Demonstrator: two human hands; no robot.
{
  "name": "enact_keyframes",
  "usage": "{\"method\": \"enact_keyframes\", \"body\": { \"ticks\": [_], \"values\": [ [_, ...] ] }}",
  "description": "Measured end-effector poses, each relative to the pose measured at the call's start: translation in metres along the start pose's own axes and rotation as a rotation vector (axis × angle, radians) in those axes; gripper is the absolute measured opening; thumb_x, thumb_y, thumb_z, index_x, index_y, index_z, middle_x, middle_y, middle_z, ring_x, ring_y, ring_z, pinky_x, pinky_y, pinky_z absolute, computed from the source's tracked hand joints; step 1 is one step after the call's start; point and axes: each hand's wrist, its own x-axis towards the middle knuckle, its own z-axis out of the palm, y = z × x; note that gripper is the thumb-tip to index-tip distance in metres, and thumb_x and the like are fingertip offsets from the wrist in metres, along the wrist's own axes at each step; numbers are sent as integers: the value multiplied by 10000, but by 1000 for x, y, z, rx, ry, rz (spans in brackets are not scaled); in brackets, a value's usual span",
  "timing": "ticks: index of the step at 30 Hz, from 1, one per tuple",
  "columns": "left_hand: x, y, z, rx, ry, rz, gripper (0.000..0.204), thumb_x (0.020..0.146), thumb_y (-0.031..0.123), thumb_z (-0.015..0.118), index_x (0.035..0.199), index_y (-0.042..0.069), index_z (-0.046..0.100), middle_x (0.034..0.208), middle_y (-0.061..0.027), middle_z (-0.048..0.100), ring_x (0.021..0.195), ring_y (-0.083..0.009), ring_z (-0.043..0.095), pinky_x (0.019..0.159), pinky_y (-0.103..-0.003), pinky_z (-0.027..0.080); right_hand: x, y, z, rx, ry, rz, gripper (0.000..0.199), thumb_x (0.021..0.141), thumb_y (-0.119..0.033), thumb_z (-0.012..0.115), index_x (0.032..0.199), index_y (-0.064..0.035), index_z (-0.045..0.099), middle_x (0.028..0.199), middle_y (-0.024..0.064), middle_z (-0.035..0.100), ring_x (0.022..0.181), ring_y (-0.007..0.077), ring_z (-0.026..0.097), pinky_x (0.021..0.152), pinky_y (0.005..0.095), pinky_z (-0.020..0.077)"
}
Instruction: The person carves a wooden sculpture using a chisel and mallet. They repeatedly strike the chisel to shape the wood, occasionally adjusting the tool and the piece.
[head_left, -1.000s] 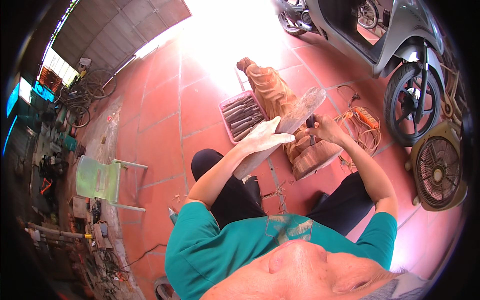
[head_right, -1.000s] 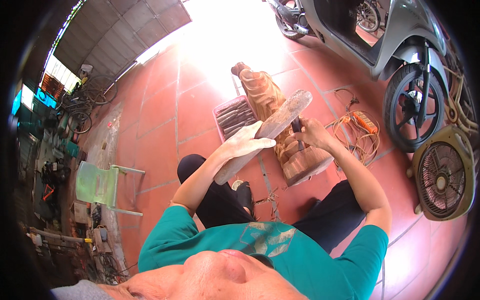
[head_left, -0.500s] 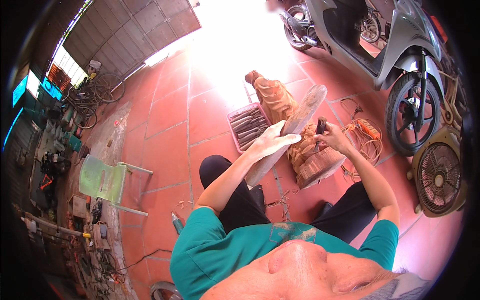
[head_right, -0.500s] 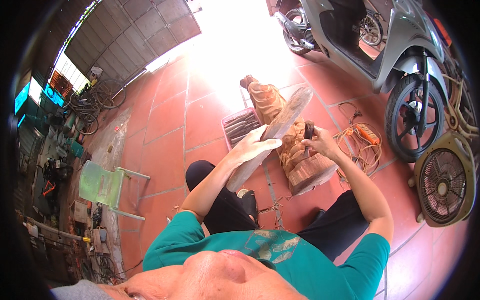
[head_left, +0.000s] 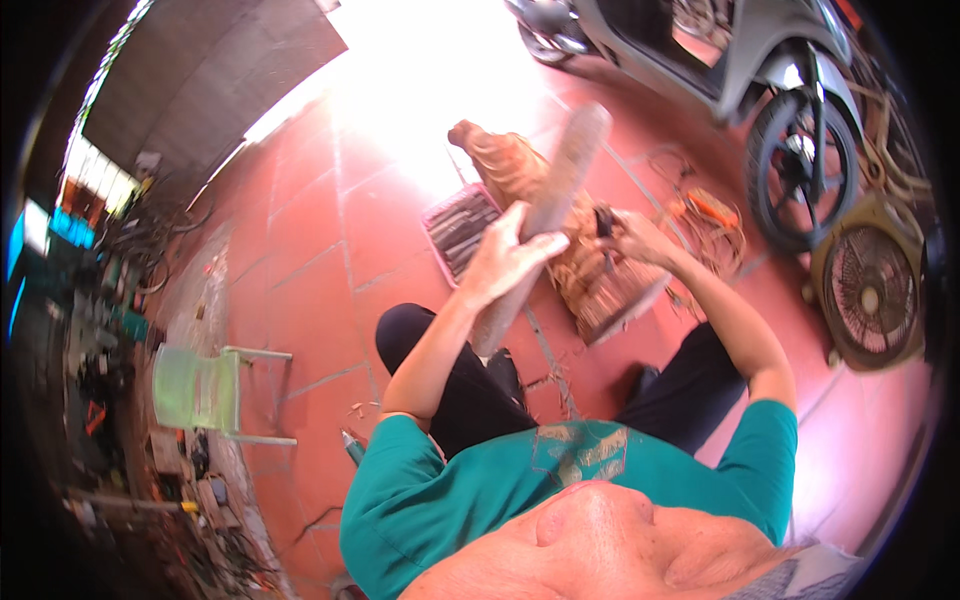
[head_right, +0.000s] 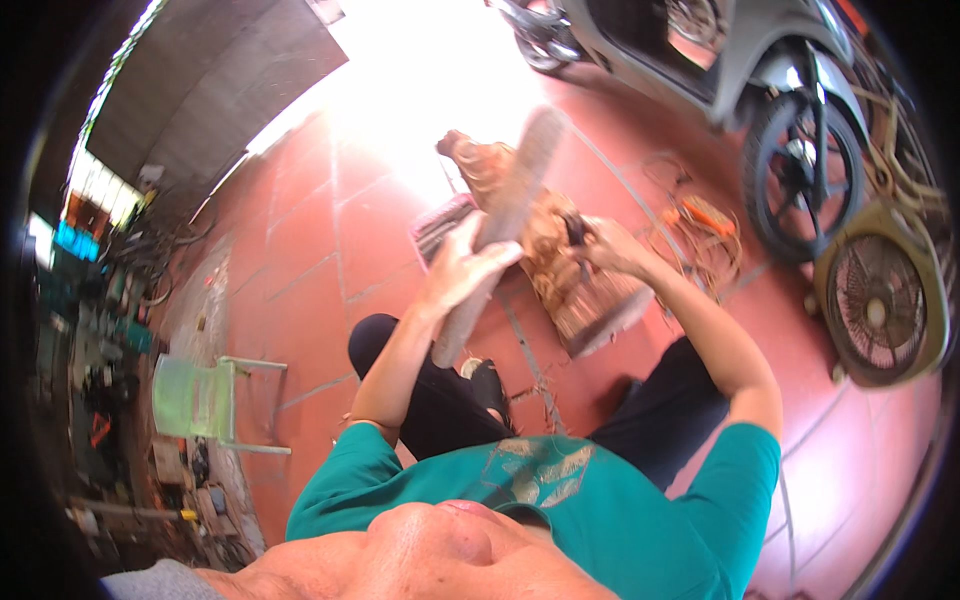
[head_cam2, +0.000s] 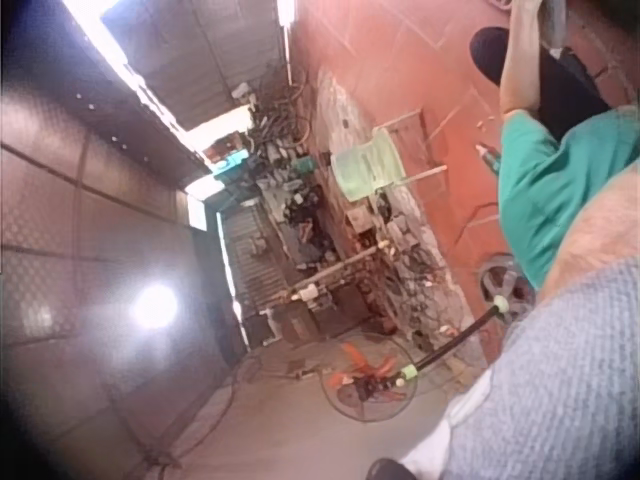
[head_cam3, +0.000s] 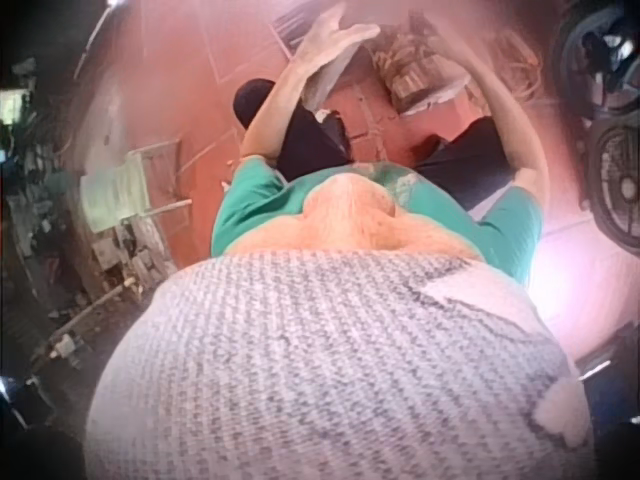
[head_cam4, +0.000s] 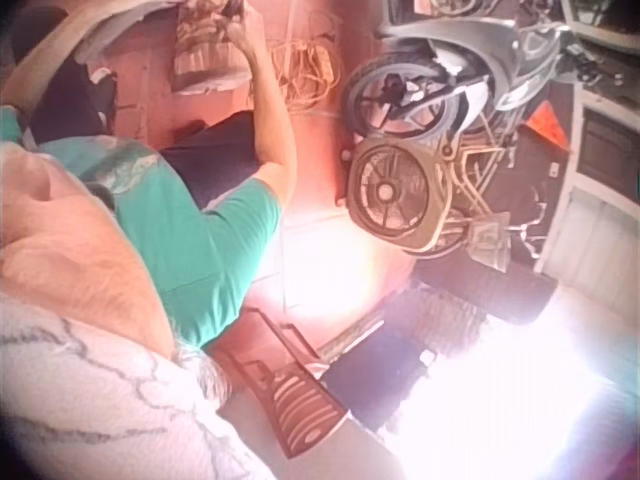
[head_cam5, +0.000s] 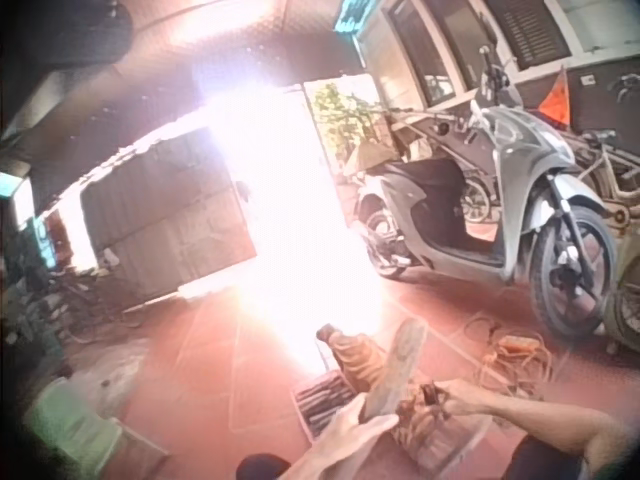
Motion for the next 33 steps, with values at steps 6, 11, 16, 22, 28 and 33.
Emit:
{"method": "enact_keyframes", "body": {
  "ticks": [6, 11, 16, 22, 28, 33],
  "values": [
    [0, 0, 1, 44, 42, -105, 428, 905, 260, 765, 1168, -25, 582, 948, -128, 697, 866, -148, 660, 806, -317, 536, 5, 6, -1, -88, 52, -147, 429, 825, -314, 760, 1029, 36, 618, 800, 215, 667, 750, 336, 690, 692, 465, 538],
    [2, -33, 5, 469, -196, -226, 752, 826, 557, 757, 1228, -53, 579, 1108, -297, 698, 1090, -427, 676, 948, -466, 509, -2, -4, -1, -72, 1, 72, 411, 816, -336, 756, 1014, 7, 647, 852, 225, 678, 835, 374, 671, 782, 469, 500],
    [0, -9, 4, 41, -13, -93, 472, 914, 322, 754, 1176, -34, 588, 1023, -147, 713, 949, -208, 676, 855, -351, 517, -2, -2, -3, -123, 7, -52, 386, 827, -336, 744, 986, -2, 635, 857, 176, 663, 814, 354, 657, 756, 468, 492],
    [2, -27, 13, 451, -52, -138, 615, 886, 491, 742, 1140, -43, 571, 964, -268, 713, 941, -361, 719, 822, -439, 529, 0, -9, 0, -190, 4, -62, 426, 838, -348, 754, 1002, 25, 631, 861, 144, 669, 805, 300, 679, 720, 448, 519],
    [1, -38, 12, 263, -133, -100, 656, 873, 507, 755, 1196, -40, 592, 988, -222, 722, 942, -310, 711, 842, -411, 527, 3, 26, -19, 68, 104, 131, 397, 866, -302, 768, 1048, 24, 635, 928, 97, 699, 744, 166, 704, 607, 295, 579],
    [0, -29, 9, 131, -82, -80, 575, 886, 416, 779, 1208, -29, 612, 986, -143, 715, 906, -185, 668, 830, -348, 523, -5, 26, -22, 239, 76, 89, 354, 887, -230, 750, 1113, 5, 611, 950, 72, 691, 733, 127, 691, 624, 285, 589]
  ]
}}
